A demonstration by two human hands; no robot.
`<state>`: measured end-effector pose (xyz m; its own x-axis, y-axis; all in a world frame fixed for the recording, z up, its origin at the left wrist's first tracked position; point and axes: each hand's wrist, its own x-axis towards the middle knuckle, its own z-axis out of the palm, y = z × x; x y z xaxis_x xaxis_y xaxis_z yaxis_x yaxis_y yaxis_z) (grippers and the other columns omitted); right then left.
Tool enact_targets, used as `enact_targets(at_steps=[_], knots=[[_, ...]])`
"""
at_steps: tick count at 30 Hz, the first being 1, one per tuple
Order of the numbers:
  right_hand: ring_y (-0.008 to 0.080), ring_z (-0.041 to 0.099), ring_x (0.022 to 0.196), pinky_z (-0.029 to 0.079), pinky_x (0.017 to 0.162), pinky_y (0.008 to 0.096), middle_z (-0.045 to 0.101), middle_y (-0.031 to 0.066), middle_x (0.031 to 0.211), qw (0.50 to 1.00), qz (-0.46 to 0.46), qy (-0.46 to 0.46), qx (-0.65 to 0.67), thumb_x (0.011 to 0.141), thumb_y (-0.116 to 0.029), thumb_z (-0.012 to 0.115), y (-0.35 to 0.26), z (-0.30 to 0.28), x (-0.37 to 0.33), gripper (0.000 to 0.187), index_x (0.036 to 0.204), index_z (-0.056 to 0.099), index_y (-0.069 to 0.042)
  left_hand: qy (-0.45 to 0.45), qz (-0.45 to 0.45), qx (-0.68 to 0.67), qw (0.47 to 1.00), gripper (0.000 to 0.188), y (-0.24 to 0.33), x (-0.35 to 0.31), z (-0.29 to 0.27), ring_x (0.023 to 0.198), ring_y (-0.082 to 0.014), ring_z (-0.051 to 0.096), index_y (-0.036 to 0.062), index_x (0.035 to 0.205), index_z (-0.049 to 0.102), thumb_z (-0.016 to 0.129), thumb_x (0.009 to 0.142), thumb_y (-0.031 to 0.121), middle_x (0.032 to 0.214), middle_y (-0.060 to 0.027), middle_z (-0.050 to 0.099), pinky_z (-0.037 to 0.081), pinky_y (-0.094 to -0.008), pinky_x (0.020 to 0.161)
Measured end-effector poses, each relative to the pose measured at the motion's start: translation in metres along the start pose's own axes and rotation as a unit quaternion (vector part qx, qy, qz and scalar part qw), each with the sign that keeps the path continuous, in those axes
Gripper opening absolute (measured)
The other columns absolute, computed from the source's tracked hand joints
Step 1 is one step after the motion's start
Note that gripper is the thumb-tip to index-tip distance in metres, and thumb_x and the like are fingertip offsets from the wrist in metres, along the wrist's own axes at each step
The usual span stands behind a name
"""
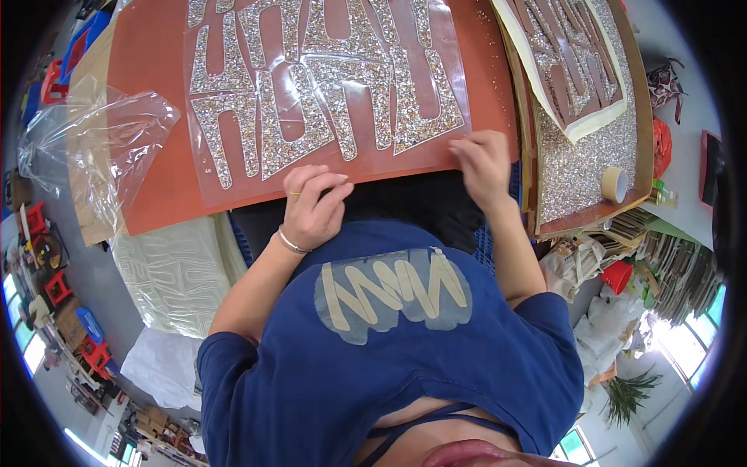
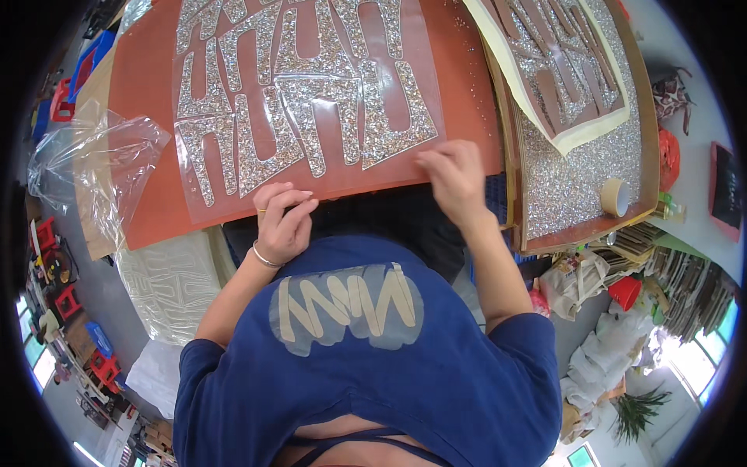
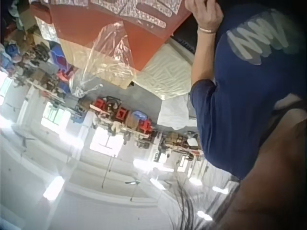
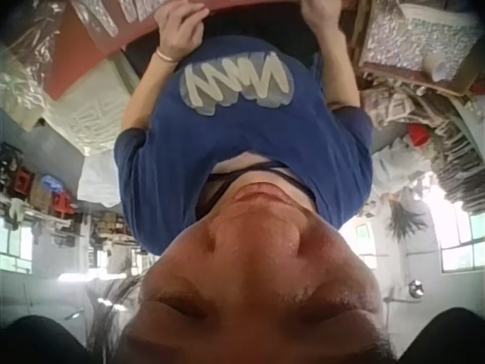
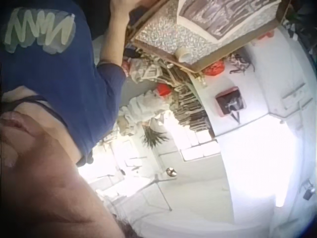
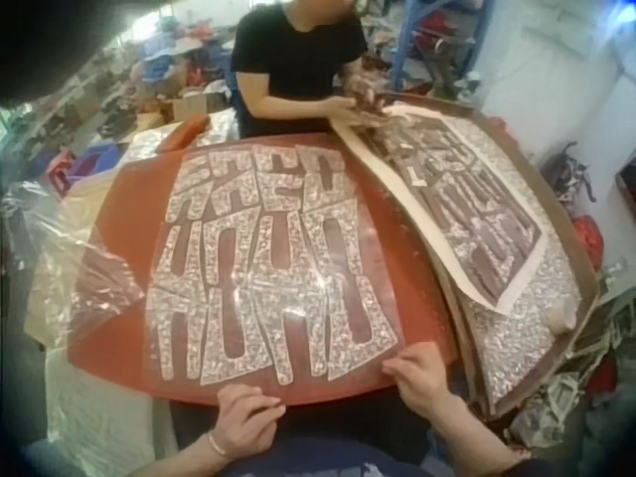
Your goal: Peel adhesive glitter letters or shapes from a backing frame and apply them to a transparent plastic film.
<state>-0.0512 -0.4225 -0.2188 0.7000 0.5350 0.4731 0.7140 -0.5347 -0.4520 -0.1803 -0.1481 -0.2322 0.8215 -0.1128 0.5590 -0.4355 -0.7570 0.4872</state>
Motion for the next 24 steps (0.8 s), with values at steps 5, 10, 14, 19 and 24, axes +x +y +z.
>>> enact_targets(at_steps=[5,10,14,19,24], knots=[[0.0240,0.054,0.080,0.043,0.070,0.0339,0.058,0.0046,0.082,0.998,-0.042,-0.037,0.030,0.070,-0.002,0.073,-0.002,0.029,0.015,0.024,0.092,0.068,-0.009,-0.059,0.038,-0.043,0.997,0.029,0.012,0.032,0.029,0.106,-0.0275,0.050,0.0044,0.094,0.064,0.065,0.065,0.003,0.104,-0.0070,0.058,0.039,-0.0432,0.092],[0.0226,0.054,0.079,0.042,0.073,0.0354,0.058,0.0022,0.081,0.998,-0.059,-0.029,0.002,0.067,-0.004,0.073,-0.004,0.029,0.021,0.028,0.093,0.068,-0.012,-0.163,-0.025,0.048,0.985,0.048,0.019,0.049,0.052,0.126,-0.0320,0.035,0.0011,0.117,0.056,0.066,0.077,0.023,0.134,-0.0117,0.045,0.023,-0.0492,0.106],[0.0249,0.055,0.079,0.042,0.075,0.0372,0.061,0.0044,0.082,0.998,-0.017,0.017,-0.058,0.071,0.000,0.069,0.005,-0.005,0.010,0.025,0.095,0.067,-0.007,-0.207,-0.020,0.096,0.973,0.063,0.023,0.053,0.059,0.135,-0.0338,0.026,0.0011,0.127,0.051,0.065,0.079,0.039,0.145,-0.0123,0.036,0.015,-0.0572,0.108],[0.0286,0.056,0.083,0.043,0.077,0.0384,0.063,0.0102,0.087,0.955,0.174,0.113,-0.211,0.083,-0.002,0.060,0.041,-0.081,-0.029,0.013,0.095,0.065,-0.004,-0.294,-0.024,0.104,0.950,0.083,0.027,0.058,0.069,0.144,-0.0290,0.008,0.0052,0.140,0.039,0.048,0.081,0.063,0.153,-0.0087,0.024,0.005,-0.0651,0.108],[0.0305,0.053,0.083,0.042,0.077,0.0395,0.060,0.0113,0.086,0.912,0.273,-0.036,-0.305,0.083,-0.009,0.063,0.070,-0.107,-0.071,0.011,0.093,0.067,-0.005,-0.304,0.006,0.115,0.946,0.084,0.026,0.064,0.069,0.143,-0.0296,0.012,0.0062,0.137,0.043,0.056,0.076,0.062,0.152,-0.0058,0.027,0.005,-0.0660,0.107]])
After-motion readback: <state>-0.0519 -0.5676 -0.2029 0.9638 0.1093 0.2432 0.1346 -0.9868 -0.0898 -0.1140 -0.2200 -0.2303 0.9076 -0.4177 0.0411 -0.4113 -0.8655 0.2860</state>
